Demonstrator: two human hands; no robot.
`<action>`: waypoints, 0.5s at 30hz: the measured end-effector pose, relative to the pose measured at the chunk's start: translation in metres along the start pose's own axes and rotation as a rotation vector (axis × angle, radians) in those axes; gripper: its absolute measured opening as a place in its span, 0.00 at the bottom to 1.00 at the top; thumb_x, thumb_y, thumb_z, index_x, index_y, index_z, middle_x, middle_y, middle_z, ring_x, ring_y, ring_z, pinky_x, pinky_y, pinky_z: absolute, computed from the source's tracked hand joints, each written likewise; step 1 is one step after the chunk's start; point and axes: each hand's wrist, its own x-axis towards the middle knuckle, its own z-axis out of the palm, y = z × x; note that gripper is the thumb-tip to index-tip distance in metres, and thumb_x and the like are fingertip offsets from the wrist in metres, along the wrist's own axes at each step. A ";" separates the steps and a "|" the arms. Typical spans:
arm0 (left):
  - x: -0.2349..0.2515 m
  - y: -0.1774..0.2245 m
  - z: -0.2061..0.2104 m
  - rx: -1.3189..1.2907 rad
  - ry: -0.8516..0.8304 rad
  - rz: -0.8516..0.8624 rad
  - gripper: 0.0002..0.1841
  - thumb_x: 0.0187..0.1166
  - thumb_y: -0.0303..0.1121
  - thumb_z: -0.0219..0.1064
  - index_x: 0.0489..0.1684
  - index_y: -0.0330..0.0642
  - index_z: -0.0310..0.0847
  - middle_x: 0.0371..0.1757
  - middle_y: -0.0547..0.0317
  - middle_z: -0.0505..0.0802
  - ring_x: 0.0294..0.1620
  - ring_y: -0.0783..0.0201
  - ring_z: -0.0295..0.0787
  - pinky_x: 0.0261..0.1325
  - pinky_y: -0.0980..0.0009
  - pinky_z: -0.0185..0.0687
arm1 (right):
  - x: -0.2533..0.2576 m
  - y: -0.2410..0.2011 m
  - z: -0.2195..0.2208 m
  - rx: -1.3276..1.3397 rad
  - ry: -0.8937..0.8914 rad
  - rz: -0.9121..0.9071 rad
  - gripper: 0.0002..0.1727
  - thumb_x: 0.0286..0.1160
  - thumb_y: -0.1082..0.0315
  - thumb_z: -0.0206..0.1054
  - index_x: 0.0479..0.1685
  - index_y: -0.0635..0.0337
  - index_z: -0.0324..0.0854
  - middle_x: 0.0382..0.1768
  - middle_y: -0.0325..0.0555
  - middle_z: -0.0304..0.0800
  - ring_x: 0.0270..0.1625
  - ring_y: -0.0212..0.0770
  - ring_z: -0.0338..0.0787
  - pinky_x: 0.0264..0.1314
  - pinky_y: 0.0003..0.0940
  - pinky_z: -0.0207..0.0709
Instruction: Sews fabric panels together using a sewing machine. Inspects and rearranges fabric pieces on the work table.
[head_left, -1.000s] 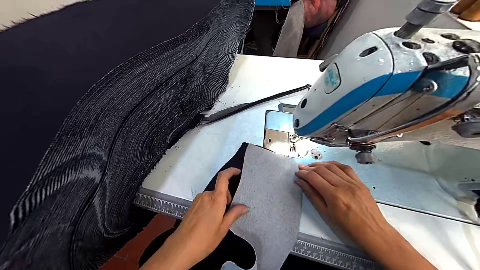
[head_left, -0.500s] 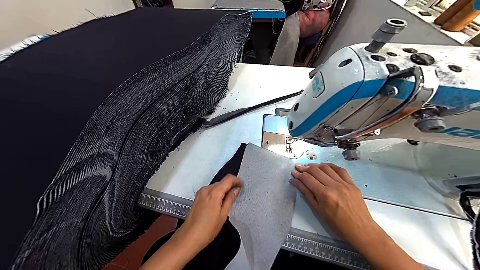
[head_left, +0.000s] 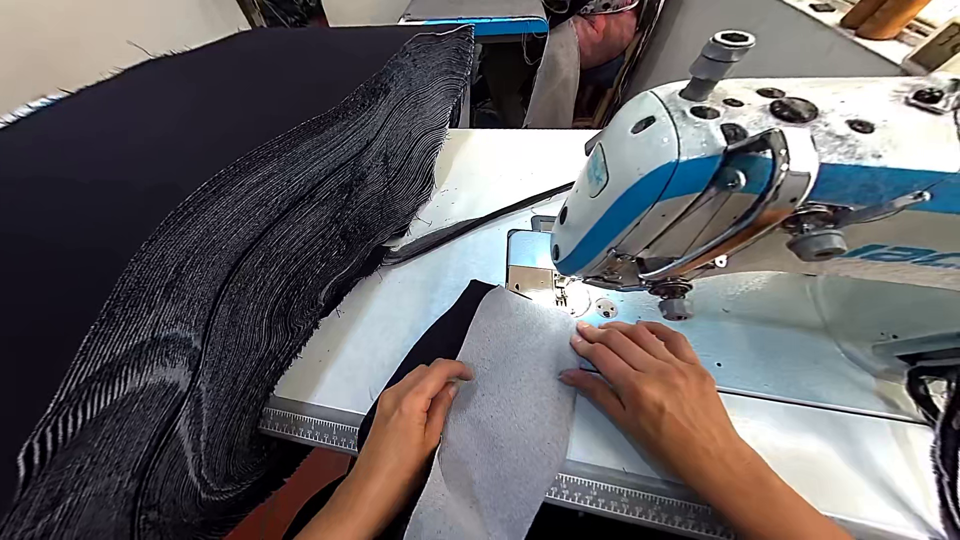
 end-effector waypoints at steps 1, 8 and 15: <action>-0.004 0.002 -0.003 -0.094 -0.037 -0.088 0.17 0.85 0.38 0.59 0.64 0.41 0.84 0.31 0.65 0.90 0.27 0.74 0.84 0.34 0.77 0.81 | -0.001 0.000 0.001 0.003 0.000 0.001 0.29 0.87 0.46 0.51 0.46 0.55 0.95 0.53 0.44 0.97 0.58 0.49 0.93 0.65 0.53 0.77; -0.050 0.040 -0.053 -0.557 -0.477 -0.302 0.14 0.78 0.35 0.69 0.48 0.29 0.88 0.40 0.59 0.95 0.45 0.73 0.91 0.52 0.71 0.86 | 0.001 0.004 0.002 0.071 -0.003 -0.003 0.23 0.85 0.55 0.52 0.43 0.55 0.95 0.52 0.44 0.96 0.58 0.49 0.92 0.65 0.50 0.79; -0.041 0.037 -0.030 -0.338 -0.363 -0.318 0.37 0.78 0.60 0.64 0.65 0.30 0.70 0.38 0.62 0.93 0.38 0.71 0.91 0.45 0.67 0.88 | 0.002 0.002 0.001 0.046 0.002 -0.010 0.23 0.85 0.56 0.52 0.42 0.56 0.95 0.51 0.44 0.96 0.57 0.49 0.93 0.63 0.52 0.79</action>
